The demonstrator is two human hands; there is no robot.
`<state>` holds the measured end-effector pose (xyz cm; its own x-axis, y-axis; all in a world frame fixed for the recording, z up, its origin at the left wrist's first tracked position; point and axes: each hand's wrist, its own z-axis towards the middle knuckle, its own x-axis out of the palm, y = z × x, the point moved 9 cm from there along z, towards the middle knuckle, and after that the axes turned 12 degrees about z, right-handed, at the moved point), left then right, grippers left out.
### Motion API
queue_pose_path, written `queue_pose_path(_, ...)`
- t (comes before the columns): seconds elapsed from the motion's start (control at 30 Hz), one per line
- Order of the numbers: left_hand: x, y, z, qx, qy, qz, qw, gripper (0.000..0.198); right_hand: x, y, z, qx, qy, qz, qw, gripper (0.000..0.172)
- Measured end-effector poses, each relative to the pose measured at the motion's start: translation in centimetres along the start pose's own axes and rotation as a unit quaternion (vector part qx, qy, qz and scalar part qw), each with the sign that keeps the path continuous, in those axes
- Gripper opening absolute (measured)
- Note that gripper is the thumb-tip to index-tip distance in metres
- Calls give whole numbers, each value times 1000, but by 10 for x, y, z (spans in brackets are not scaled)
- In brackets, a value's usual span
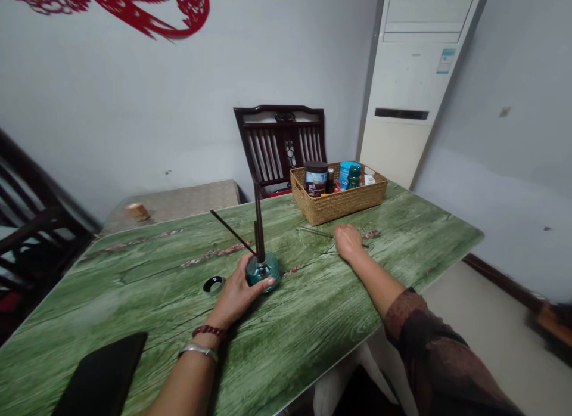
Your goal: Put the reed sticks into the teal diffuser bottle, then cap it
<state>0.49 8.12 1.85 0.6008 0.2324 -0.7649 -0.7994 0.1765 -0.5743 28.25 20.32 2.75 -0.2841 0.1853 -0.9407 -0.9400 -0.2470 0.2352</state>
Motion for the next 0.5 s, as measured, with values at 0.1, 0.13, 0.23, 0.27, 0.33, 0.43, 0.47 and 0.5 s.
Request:
queue_pose_path(0.1, 1, 1, 0, -8, 1, 4, 1000, 76, -20, 10, -2, -16, -37, 64, 997, 23)
queue_pose_path(0.13, 1, 1, 0, -9, 2, 5, 1000, 76, -29, 14, -2, -24, -57, 107, 992, 22)
queue_pose_path(0.23, 2, 2, 0, -6, 2, 6, 1000, 77, -57, 27, -3, -54, -117, 254, 958, 20)
queue_pose_path(0.27, 2, 2, 0, -5, 1, 6, 1000, 77, -64, 32, -4, -66, -134, 295, 944, 20)
queue_pose_path(0.33, 1, 2, 0, -4, 0, 6, 1000, 77, -78, 40, -6, -87, -162, 362, 914, 17)
queue_pose_path(0.43, 1, 2, 0, -4, -1, 5, 1000, 76, -91, 50, -11, -98, -179, 460, 864, 12)
queue_pose_path(0.47, 1, 2, 0, -3, -2, 4, 1000, 76, -93, 53, -12, -99, -173, 502, 842, 14)
queue_pose_path(0.5, 0, 2, 0, -3, -3, 4, 1000, 76, -95, 57, -13, -101, -162, 546, 816, 16)
